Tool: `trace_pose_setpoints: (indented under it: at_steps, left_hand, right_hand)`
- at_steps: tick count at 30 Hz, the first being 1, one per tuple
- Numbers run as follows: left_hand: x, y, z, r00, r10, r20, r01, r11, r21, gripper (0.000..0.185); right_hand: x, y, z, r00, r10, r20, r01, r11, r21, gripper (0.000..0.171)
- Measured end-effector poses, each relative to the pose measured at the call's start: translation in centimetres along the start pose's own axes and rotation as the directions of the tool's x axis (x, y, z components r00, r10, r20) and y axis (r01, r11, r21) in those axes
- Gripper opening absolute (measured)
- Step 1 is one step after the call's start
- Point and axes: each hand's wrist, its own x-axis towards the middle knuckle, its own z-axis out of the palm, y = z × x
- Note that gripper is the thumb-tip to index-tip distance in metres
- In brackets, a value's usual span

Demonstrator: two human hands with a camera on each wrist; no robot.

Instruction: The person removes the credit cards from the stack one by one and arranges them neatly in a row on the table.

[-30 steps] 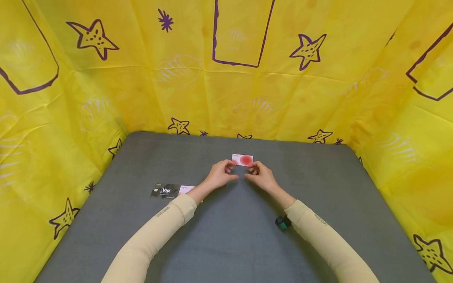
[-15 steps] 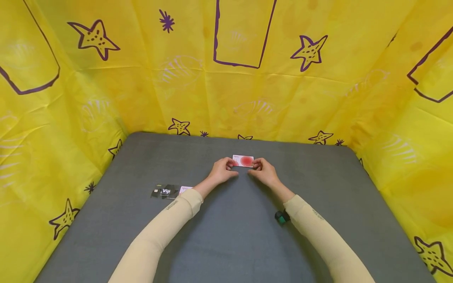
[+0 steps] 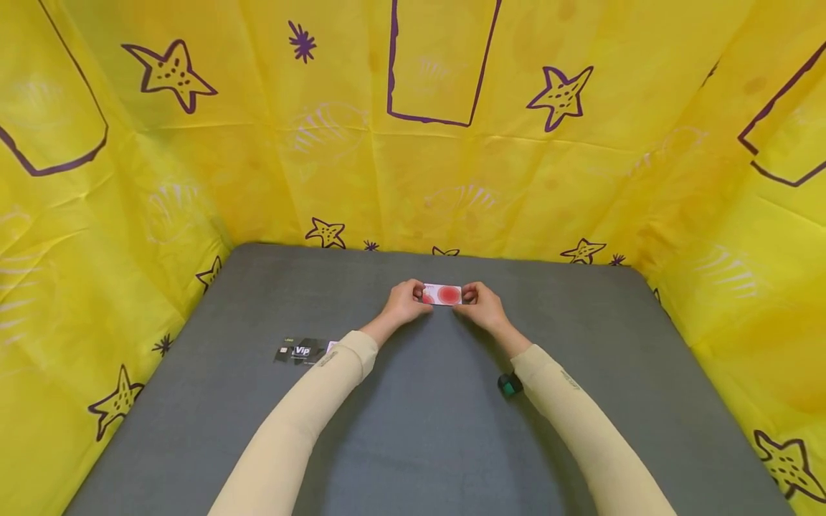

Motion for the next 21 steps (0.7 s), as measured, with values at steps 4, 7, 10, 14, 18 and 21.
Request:
trace_pose_setpoints:
  at_steps: [4, 7, 10, 14, 18, 21]
  left_hand:
    - [0.6, 0.0, 0.2, 1.000, -0.011, 0.002, 0.010, 1.000, 0.028, 0.047]
    - [0.8, 0.1, 0.3, 1.000, -0.007, 0.000, 0.007, 0.998, 0.056, 0.047]
    - [1.0, 0.2, 0.3, 1.000, -0.013, -0.001, 0.013, 0.997, 0.072, 0.048]
    - [1.2, 0.2, 0.3, 0.999, -0.035, 0.002, 0.035, 0.996, 0.078, 0.049]
    - [2.7, -1.7, 1.5, 1.000, -0.026, -0.006, 0.027, 0.997, 0.079, 0.052]
    - [2.8, -1.7, 1.5, 0.999, -0.033, -0.002, 0.033, 0.997, 0.073, 0.053]
  right_hand:
    - [0.3, -0.1, 0.0, 1.000, 0.008, 0.018, -0.008, 1.000, -0.014, 0.048]
    - [0.5, -0.1, 0.1, 1.000, 0.008, 0.024, -0.007, 1.000, -0.025, 0.049]
    - [0.6, -0.2, 0.2, 0.999, 0.006, 0.031, -0.005, 0.999, -0.033, 0.050]
    - [0.9, 0.0, 0.4, 0.999, -0.008, 0.034, 0.009, 0.999, -0.033, 0.051]
    - [1.3, 0.5, 0.5, 0.999, -0.042, 0.020, 0.043, 0.998, -0.043, 0.050]
    - [1.4, 0.5, 0.4, 0.999, -0.040, 0.028, 0.042, 0.997, -0.063, 0.051]
